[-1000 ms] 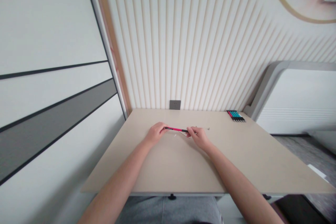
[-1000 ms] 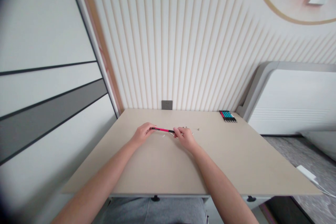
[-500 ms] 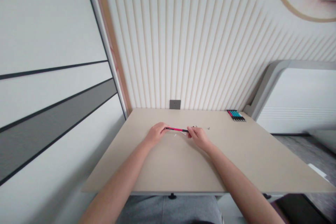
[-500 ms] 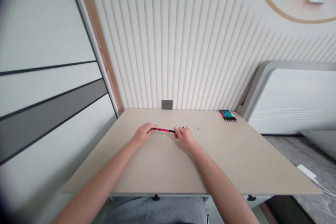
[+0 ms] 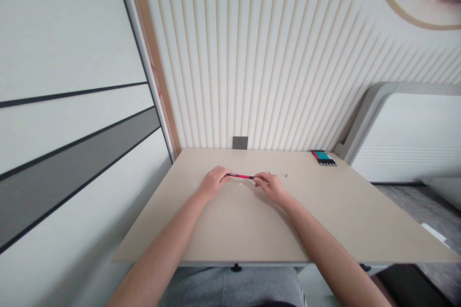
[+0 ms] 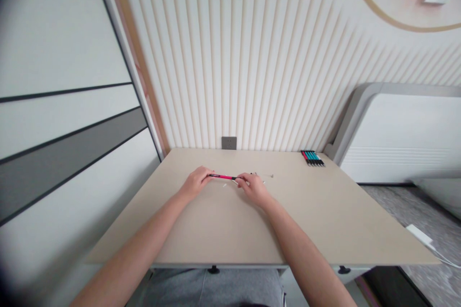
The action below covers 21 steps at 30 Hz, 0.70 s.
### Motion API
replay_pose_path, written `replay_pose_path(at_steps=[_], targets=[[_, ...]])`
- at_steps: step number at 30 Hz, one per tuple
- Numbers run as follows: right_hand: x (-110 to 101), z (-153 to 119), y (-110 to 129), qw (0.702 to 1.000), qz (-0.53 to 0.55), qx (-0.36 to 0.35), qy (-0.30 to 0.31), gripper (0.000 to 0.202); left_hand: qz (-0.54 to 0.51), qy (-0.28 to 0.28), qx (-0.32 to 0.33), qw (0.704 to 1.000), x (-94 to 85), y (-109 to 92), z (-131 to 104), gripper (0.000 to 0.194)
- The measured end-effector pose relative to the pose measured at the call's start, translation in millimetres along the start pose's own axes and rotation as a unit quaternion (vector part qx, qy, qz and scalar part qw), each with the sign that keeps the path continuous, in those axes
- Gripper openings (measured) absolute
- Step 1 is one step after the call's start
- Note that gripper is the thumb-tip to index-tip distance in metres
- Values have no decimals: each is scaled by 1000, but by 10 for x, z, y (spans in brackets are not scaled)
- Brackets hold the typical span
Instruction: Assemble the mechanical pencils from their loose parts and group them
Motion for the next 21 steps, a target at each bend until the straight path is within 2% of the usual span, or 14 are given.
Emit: replay_pose_path(at_steps=[5, 10, 16, 21], targets=[[3, -7, 14, 999, -22, -9, -31, 26, -3, -14, -32, 999, 0, 44, -2, 15], [6, -15, 65, 998, -32, -30, -45, 27, 56, -83, -97, 990, -88, 131, -25, 18], [-11, -19, 46, 997, -40, -42, -54, 29, 92, -75, -72, 990, -37, 93, -24, 17], [0, -28, 39, 995, -49, -46, -76, 31, 103, -92, -58, 989, -7, 50, -29, 22]])
Point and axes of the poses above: each hand's wrist, its own z-axis towards the middle knuckle, its own x-axis out of the palm, y = z × x, the point moved 6 cm from there along z, towards the middle knuckle, and after that the axes turned 5 degrees about z, right-handed, at the moved point
